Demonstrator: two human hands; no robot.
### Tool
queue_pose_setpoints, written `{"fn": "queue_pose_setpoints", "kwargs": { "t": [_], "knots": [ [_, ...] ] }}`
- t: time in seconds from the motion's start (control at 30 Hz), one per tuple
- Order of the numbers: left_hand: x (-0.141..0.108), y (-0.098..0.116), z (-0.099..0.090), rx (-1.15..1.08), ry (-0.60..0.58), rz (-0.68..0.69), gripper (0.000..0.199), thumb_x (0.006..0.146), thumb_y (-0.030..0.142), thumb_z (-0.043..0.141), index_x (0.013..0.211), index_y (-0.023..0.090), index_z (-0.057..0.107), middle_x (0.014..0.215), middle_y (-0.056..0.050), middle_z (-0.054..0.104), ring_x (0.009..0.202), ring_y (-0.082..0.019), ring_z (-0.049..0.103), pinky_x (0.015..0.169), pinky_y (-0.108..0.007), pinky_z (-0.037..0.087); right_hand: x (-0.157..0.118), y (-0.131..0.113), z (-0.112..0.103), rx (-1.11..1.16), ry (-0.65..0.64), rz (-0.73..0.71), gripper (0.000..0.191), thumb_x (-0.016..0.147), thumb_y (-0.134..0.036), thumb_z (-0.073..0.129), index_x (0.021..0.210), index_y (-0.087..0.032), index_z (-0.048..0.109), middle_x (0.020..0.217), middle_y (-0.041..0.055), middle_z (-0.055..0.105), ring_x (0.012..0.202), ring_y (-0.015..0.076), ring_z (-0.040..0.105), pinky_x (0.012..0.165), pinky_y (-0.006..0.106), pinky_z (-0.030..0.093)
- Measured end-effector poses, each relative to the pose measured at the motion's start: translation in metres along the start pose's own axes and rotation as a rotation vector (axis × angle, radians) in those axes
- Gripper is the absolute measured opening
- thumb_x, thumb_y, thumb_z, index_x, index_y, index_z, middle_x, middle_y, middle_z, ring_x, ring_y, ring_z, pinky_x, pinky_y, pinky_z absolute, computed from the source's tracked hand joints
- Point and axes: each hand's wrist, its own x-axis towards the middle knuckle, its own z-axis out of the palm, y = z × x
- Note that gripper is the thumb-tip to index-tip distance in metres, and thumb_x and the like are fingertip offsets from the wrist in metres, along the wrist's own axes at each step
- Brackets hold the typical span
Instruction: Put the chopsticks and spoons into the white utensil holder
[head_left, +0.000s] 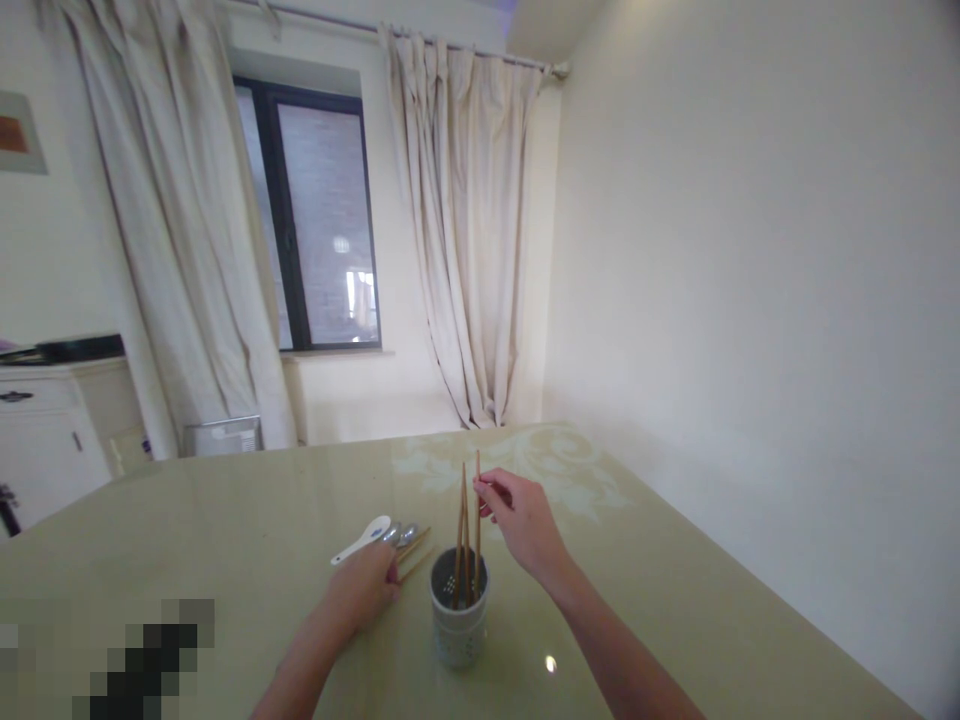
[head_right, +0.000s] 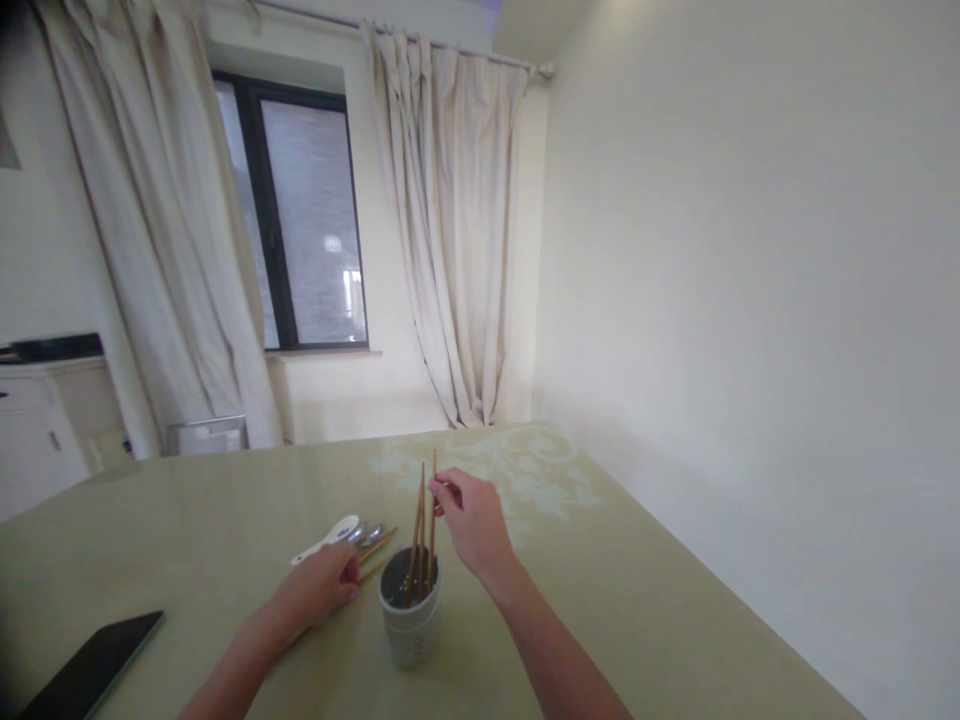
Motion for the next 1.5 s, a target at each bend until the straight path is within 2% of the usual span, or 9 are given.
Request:
{"fn": "queue_pose_setpoints", "kwargs": {
  "t": [0.1,0.27,0.43,0.53,0.63,0.8,0.97,1.13,1.5],
  "knots": [
    [-0.007,0.003,-0.02,-0.023,0.083,-0.038,0.009,0.088,0.021,0.06,0.09,0.022,0.069,0.104,-0.009,0.077,0.1,-0.028,0.073,0.076,-0.032,0.044,0.0,0.005,0.003,-0.072,-0.049,0.041,0.021,0.097,-0.03,0.059,0.092,-0.019,0.076,0.08,0.0057,0.08,0.069,0.0213,0.078,0.065,0.029,0.057],
    [-0.034,0.01,-0.073,-0.296,0.445,0.045,0.021,0.096,0.038,0.054,0.089,0.022,0.065,0.087,-0.005,0.076,0.081,-0.024,0.07,0.071,-0.032,0.045,-0.001,-0.01,-0.009,-0.354,0.045,0.028,0.018,0.096,-0.033,0.067,0.093,-0.019,0.078,0.076,0.0067,0.08,0.068,0.0222,0.076,0.067,0.03,0.053],
    [-0.064,0.048,-0.09,-0.639,0.646,0.391,0.024,0.097,0.046,0.06,0.097,0.024,0.068,0.086,0.0,0.075,0.069,-0.015,0.062,0.066,-0.026,0.048,-0.019,-0.05,-0.014,0.001,0.026,-0.102,0.028,0.102,-0.044,0.06,0.101,-0.02,0.074,0.079,0.0028,0.077,0.062,0.0161,0.071,0.058,0.024,0.051],
    [-0.076,0.075,-0.087,-0.663,0.605,0.579,0.018,0.098,0.04,0.062,0.095,0.025,0.071,0.086,0.001,0.074,0.069,-0.013,0.06,0.067,-0.023,0.048,-0.03,-0.065,-0.011,0.122,-0.038,-0.148,0.026,0.103,-0.043,0.06,0.094,-0.021,0.069,0.078,0.001,0.074,0.064,0.0143,0.069,0.056,0.022,0.049],
    [-0.076,0.081,-0.085,-0.662,0.537,0.605,0.021,0.101,0.041,0.058,0.098,0.025,0.072,0.091,0.001,0.075,0.074,-0.014,0.063,0.072,-0.024,0.048,-0.031,-0.067,-0.013,0.149,-0.004,-0.164,0.029,0.104,-0.044,0.058,0.09,-0.02,0.066,0.078,0.0013,0.072,0.066,0.0141,0.069,0.055,0.021,0.049],
    [-0.04,0.039,-0.07,-0.503,0.394,0.335,0.03,0.105,0.039,0.046,0.095,0.022,0.069,0.089,-0.003,0.076,0.083,-0.019,0.068,0.075,-0.027,0.045,-0.018,-0.056,-0.036,0.147,0.164,-0.153,0.033,0.104,-0.049,0.056,0.1,-0.019,0.068,0.085,0.0033,0.072,0.065,0.014,0.069,0.053,0.022,0.049],
    [-0.001,0.001,-0.024,-0.157,0.22,0.017,0.021,0.099,0.027,0.052,0.091,0.022,0.071,0.1,-0.007,0.079,0.097,-0.024,0.071,0.077,-0.029,0.042,-0.007,-0.043,-0.048,-0.041,0.102,-0.113,0.031,0.105,-0.044,0.051,0.107,-0.02,0.07,0.084,0.0025,0.073,0.064,0.0148,0.069,0.056,0.025,0.048],
    [0.012,-0.009,0.006,-0.076,0.143,-0.07,0.016,0.096,0.024,0.054,0.097,0.024,0.07,0.108,-0.006,0.078,0.103,-0.026,0.072,0.078,-0.03,0.043,-0.003,-0.025,-0.03,-0.144,-0.005,-0.066,0.027,0.105,-0.037,0.05,0.097,-0.021,0.069,0.081,0.0007,0.074,0.063,0.0147,0.07,0.063,0.026,0.047],
    [0.008,-0.008,0.005,-0.029,0.119,-0.067,0.016,0.092,0.023,0.057,0.091,0.023,0.073,0.104,-0.009,0.078,0.1,-0.029,0.074,0.078,-0.032,0.047,-0.004,-0.007,-0.005,-0.378,-0.159,0.065,0.032,0.103,-0.022,0.049,0.078,-0.019,0.069,0.073,0.0011,0.074,0.058,0.0137,0.067,0.062,0.024,0.042]
  ]
}}
